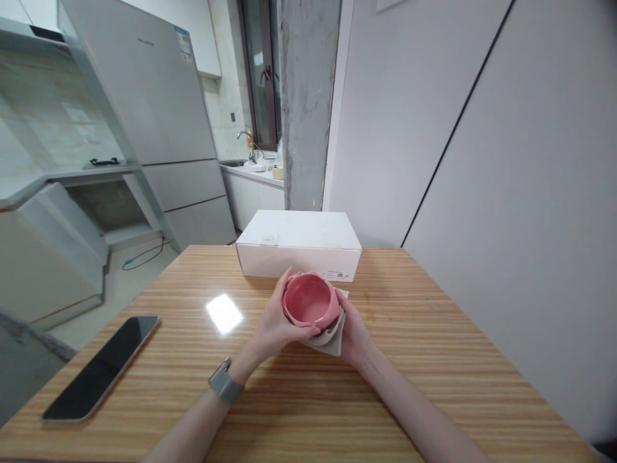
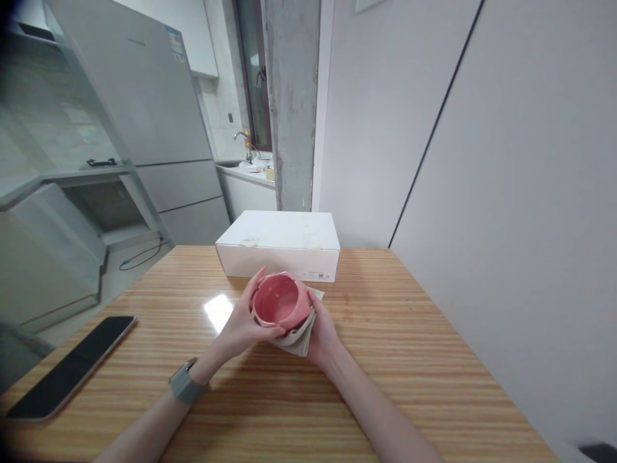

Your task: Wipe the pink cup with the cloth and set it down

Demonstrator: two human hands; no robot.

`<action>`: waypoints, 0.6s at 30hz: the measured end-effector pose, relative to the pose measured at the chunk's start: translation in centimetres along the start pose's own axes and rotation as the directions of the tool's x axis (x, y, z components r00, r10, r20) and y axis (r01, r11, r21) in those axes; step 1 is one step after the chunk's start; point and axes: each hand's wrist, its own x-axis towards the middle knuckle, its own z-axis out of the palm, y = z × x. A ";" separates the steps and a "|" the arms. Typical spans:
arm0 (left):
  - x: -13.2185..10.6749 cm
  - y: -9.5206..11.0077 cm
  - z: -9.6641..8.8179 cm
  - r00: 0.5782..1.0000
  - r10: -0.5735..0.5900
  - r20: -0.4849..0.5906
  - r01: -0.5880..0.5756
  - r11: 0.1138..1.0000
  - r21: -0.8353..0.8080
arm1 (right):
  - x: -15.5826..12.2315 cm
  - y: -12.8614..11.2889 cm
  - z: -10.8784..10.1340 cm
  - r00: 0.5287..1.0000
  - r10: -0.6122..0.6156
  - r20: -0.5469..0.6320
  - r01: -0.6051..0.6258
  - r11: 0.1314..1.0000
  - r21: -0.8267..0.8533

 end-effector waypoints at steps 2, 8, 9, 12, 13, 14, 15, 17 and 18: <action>0.0 0.1 -0.3 1.000 -0.015 -0.008 0.015 0.999 0.030 | 0.0 -0.1 -0.1 0.999 0.034 0.024 -0.034 0.999 -0.005; 0.2 0.5 -0.4 0.997 0.049 -0.056 -0.044 0.995 0.085 | 0.0 -1.2 -0.4 0.998 0.050 -0.034 -0.051 0.999 -0.014; 0.2 0.6 -0.3 0.996 0.067 -0.060 -0.061 0.994 0.093 | 0.0 -1.3 -0.3 0.997 0.034 -0.063 -0.034 0.999 -0.010; 0.1 0.6 0.2 0.988 0.129 -0.081 -0.117 0.983 0.143 | 0.0 -1.7 -0.1 0.990 -0.032 -0.136 0.030 0.999 -0.011; 0.0 0.6 0.3 0.985 0.148 -0.086 -0.133 0.978 0.163 | 0.0 -1.7 0.0 0.986 -0.056 -0.155 0.054 0.998 -0.014; 0.0 0.5 0.5 0.983 0.163 -0.088 -0.146 0.973 0.179 | 0.0 -1.7 0.1 0.982 -0.080 -0.169 0.078 0.997 -0.019; -0.1 0.5 0.6 0.982 0.172 -0.083 -0.154 0.970 0.186 | 0.0 -1.7 0.2 0.978 -0.100 -0.180 0.097 0.995 -0.025; -0.3 0.5 0.9 0.983 0.173 -0.055 -0.161 0.971 0.176 | -0.1 -1.7 0.3 0.976 -0.122 -0.181 0.116 0.992 -0.040; -0.5 0.5 1.0 0.985 0.169 -0.036 -0.162 0.974 0.161 | -0.1 -1.6 0.3 0.978 -0.120 -0.171 0.113 0.992 -0.048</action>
